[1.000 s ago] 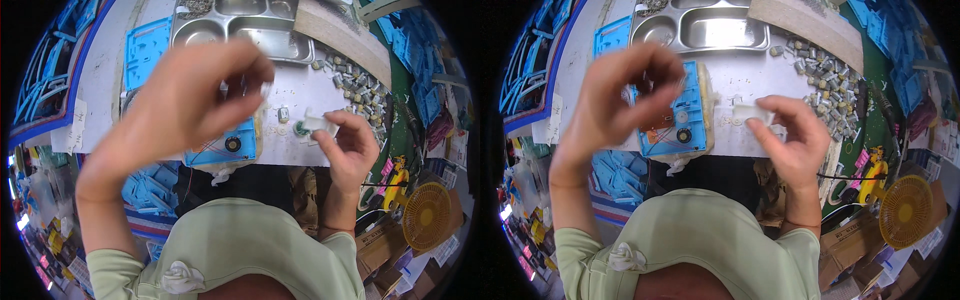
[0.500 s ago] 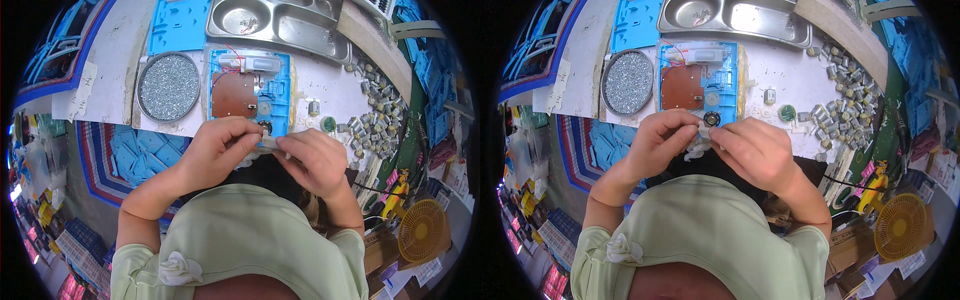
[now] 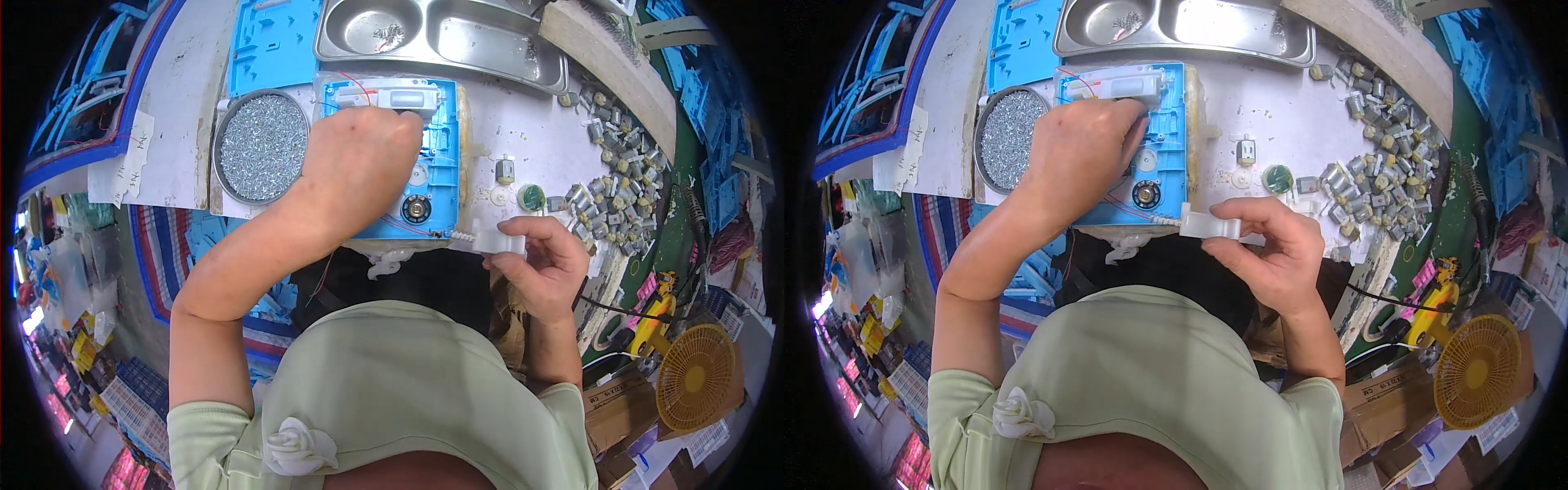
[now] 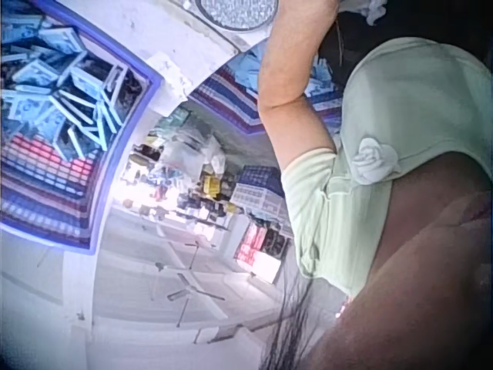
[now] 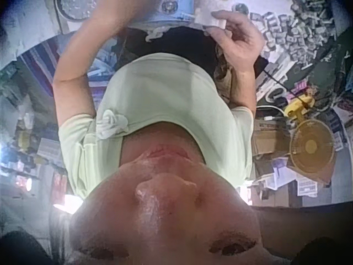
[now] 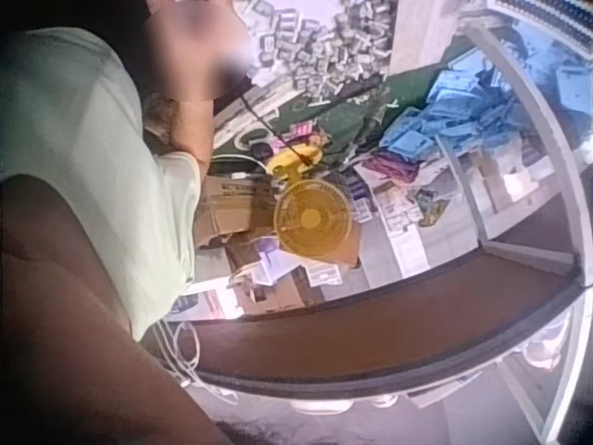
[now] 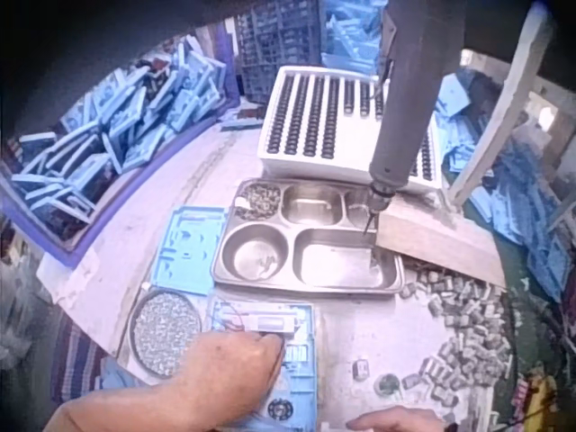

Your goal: Assembling and soldering components into a small blue plastic electronic device.

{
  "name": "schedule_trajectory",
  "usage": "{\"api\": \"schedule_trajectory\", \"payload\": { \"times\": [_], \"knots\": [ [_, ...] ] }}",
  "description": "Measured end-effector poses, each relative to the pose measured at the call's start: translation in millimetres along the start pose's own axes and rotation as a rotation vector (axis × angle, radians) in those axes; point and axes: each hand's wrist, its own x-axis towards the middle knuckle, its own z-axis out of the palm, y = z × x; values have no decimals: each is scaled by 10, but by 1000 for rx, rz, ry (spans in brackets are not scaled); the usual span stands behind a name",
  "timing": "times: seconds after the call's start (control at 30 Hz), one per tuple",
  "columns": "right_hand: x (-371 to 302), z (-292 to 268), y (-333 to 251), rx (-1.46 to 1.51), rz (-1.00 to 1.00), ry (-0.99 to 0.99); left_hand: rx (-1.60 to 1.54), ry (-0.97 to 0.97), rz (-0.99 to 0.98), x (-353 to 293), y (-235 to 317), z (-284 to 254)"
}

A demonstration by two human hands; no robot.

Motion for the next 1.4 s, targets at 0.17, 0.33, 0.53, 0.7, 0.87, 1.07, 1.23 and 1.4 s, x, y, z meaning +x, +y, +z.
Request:
{"api": "schedule_trajectory", "payload": {
  "times": [0.17,0.33,0.53,0.7,0.87,1.07,1.23,1.4],
  "knots": [
    [101,16,33,-131,-142,8,-56,29,-73,-37,41,3],
    [232,-72,43,-287,-304,45,-250,133,-93,-114,42,-9],
    [325,-54,-8,-415,-352,46,-238,99,31,-132,89,11],
    [340,-37,-49,-461,-406,4,-249,32,149,-9,117,38],
    [331,-50,17,-475,-381,32,-158,-75,128,4,122,43],
    [420,24,-92,-559,-355,-10,-535,122,44,-89,16,-7],
    [714,143,-175,-834,-585,-137,-709,277,-63,-391,-194,3],
    [862,248,-235,-944,-669,-235,-754,412,-7,-429,-121,105]
  ]
}}
